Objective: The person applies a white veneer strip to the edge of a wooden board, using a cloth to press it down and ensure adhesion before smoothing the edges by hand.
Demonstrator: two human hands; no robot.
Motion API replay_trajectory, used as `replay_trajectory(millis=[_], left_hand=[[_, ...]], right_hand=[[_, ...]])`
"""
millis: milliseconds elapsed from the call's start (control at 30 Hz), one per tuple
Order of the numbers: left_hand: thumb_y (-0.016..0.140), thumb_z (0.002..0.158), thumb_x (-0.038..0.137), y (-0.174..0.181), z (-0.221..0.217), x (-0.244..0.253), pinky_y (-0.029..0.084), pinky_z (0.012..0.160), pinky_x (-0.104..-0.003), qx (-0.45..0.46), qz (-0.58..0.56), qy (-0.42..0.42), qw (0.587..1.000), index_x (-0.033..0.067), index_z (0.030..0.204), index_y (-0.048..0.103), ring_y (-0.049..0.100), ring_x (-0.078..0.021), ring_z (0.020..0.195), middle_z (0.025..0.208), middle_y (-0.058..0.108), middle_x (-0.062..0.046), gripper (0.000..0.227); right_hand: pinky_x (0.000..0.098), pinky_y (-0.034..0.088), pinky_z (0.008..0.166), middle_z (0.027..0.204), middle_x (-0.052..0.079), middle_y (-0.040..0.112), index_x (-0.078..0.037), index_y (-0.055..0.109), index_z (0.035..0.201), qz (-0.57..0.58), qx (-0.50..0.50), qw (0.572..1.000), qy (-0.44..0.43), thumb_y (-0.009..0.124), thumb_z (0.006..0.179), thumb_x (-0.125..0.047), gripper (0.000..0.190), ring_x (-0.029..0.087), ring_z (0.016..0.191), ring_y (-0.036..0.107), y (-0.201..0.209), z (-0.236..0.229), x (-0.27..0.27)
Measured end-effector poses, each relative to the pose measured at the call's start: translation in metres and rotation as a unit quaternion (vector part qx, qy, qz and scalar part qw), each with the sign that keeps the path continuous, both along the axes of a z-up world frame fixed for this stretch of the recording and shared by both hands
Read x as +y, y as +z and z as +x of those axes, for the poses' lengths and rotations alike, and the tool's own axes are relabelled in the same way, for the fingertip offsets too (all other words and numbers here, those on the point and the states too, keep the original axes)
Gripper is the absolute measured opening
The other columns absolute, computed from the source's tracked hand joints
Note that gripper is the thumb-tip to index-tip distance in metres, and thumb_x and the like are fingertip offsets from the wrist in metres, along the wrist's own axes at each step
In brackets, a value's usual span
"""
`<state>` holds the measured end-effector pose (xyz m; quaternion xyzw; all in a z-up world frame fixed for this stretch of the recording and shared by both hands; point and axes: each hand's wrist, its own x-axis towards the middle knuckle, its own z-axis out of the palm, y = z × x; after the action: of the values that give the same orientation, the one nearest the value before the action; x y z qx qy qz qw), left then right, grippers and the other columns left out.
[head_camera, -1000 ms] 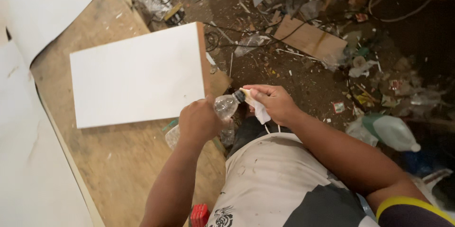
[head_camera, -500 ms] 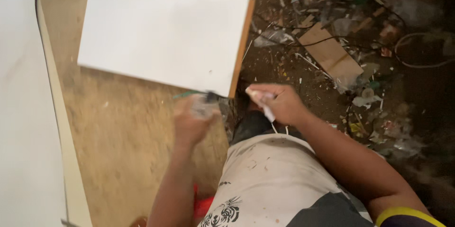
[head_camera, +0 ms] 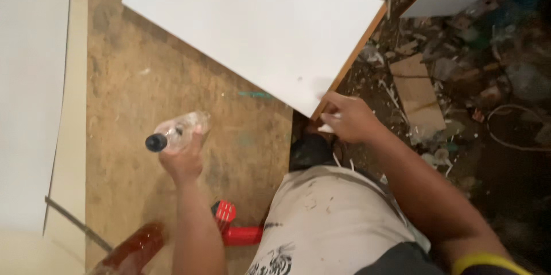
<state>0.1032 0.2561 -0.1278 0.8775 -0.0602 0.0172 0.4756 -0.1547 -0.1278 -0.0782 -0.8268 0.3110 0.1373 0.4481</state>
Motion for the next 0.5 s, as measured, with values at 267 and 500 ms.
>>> replay_trajectory(millis=[267, 500], left_hand=[[0.092, 0.097, 0.066, -0.015, -0.030, -0.011, 0.057, 0.120, -0.060, 0.398, 0.241, 0.046, 0.884, 0.0231, 0.165, 0.061, 0.070, -0.0355, 0.143, 0.155, 0.072, -0.010, 0.086], [0.058, 0.104, 0.008, 0.265, -0.138, -0.119, 0.056, 0.097, -0.048, 0.281, -0.301, -0.243, 0.878, 0.0096, 0.072, 0.051, 0.071, -0.0368, 0.104, 0.109, 0.075, -0.024, 0.032]], right_hand=[[0.0672, 0.048, 0.130, 0.163, 0.022, 0.067, -0.024, 0.050, 0.177, 0.117, 0.008, 0.993, -0.004, 0.090, 0.097, -0.018, 0.090, 0.048, 0.148, 0.067, -0.014, 0.058, -0.036], [0.0521, 0.064, 0.098, 0.165, 0.019, 0.065, -0.011, 0.056, 0.169, 0.071, 0.096, 0.939, -0.321, 0.076, 0.110, -0.043, 0.070, 0.036, 0.123, 0.076, 0.014, 0.013, -0.054]])
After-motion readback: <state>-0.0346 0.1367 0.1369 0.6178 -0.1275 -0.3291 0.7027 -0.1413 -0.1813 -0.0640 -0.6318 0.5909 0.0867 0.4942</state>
